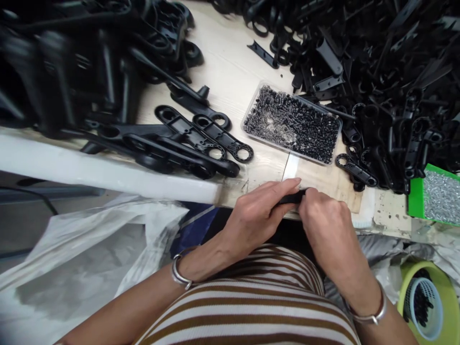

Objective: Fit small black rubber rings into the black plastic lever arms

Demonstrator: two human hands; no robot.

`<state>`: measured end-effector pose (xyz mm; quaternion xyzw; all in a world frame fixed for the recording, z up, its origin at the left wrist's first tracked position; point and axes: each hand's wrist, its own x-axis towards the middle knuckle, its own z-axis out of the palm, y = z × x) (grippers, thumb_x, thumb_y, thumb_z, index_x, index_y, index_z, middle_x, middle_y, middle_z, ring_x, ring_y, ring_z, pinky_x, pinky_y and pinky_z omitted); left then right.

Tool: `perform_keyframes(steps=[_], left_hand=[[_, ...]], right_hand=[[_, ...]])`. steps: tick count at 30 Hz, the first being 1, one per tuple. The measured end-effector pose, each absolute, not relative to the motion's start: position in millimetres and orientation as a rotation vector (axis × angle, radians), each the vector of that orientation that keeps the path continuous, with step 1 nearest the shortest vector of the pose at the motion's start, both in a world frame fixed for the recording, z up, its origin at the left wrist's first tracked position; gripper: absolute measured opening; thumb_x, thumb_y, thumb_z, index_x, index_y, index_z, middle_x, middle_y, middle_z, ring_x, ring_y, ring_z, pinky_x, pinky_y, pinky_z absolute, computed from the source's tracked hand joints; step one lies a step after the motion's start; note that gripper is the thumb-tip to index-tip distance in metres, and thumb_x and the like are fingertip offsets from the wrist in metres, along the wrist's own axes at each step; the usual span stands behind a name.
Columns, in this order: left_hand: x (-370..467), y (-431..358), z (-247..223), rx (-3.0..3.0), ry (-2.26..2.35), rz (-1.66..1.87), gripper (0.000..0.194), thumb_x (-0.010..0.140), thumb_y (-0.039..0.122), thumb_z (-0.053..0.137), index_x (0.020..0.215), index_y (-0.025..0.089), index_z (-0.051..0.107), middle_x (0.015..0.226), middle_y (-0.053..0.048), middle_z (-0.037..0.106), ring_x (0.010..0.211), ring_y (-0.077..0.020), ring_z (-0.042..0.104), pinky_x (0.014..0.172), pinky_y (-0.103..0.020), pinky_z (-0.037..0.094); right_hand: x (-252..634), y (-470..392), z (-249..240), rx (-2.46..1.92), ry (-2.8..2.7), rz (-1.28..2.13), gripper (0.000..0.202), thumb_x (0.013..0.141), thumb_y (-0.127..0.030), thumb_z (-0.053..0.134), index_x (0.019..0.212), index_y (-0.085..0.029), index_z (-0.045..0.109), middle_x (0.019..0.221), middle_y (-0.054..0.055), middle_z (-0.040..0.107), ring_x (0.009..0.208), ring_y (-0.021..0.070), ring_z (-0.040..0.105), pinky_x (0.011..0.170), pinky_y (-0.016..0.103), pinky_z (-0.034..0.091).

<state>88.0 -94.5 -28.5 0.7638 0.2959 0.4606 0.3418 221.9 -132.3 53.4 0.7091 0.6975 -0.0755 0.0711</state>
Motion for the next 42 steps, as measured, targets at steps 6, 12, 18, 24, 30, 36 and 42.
perform_keyframes(steps=[6,12,18,24,30,36,42], left_hand=[[87,-97,-25,1.935,0.845,1.297,0.033,0.087,0.008,0.063,0.118,0.015,0.056,0.101,-0.006,0.073,0.093,-0.014,0.069,0.083,-0.026,0.059],[92,-106,-18,1.911,0.873,1.442,0.025,0.089,0.01,0.061,0.112,0.017,0.058,0.1,-0.005,0.074,0.094,-0.0131,0.07,0.085,-0.024,0.059],[93,-110,-10,1.936,0.808,1.52,0.023,0.09,0.009,0.06,0.111,0.017,0.059,0.099,-0.004,0.074,0.091,-0.0129,0.07,0.085,-0.025,0.059],[93,-112,-9,1.95,0.776,1.543,0.022,0.088,0.008,0.062,0.108,0.016,0.061,0.095,-0.004,0.074,0.089,-0.0133,0.069,0.084,-0.025,0.06],[93,-112,-9,1.895,0.794,1.519,0.022,0.086,0.009,0.065,0.107,0.017,0.061,0.093,-0.003,0.074,0.086,-0.0125,0.07,0.081,-0.023,0.06],[92,-112,-10,1.886,0.834,1.485,0.023,0.087,0.009,0.063,0.109,0.017,0.061,0.095,-0.003,0.074,0.087,-0.0122,0.07,0.081,-0.023,0.06],[90,-113,-10,1.895,0.847,1.421,0.024,0.087,0.009,0.062,0.109,0.019,0.062,0.096,-0.003,0.075,0.088,-0.0136,0.071,0.081,-0.024,0.06]], right_hand=[[253,-156,39,3.134,1.88,-1.21,0.022,0.085,-0.037,0.066,0.096,-0.018,0.068,0.068,0.001,0.071,0.055,0.0133,0.067,0.059,0.026,0.057],[235,-157,28,3.223,1.4,-2.323,0.053,0.073,-0.032,0.079,0.119,-0.022,0.055,0.093,0.003,0.074,0.073,0.0186,0.073,0.069,0.035,0.063],[228,-151,27,3.211,1.233,-2.628,0.046,0.067,-0.026,0.083,0.108,-0.02,0.061,0.09,0.0,0.073,0.069,0.0137,0.07,0.065,0.029,0.063],[224,-147,29,3.302,1.149,-2.553,0.037,0.061,-0.024,0.084,0.091,-0.017,0.064,0.077,-0.001,0.07,0.06,0.0122,0.066,0.057,0.027,0.062],[229,-146,25,3.246,1.13,-2.614,0.034,0.062,-0.024,0.084,0.09,-0.017,0.066,0.075,-0.002,0.069,0.057,0.0111,0.064,0.054,0.025,0.06],[245,-152,24,2.884,1.122,-2.909,0.033,0.072,-0.032,0.08,0.102,-0.021,0.071,0.093,0.002,0.074,0.077,0.0178,0.072,0.076,0.036,0.062],[251,-152,20,2.916,1.186,-2.8,0.032,0.069,-0.032,0.082,0.097,-0.019,0.074,0.085,0.004,0.075,0.068,0.0183,0.073,0.072,0.037,0.063]])
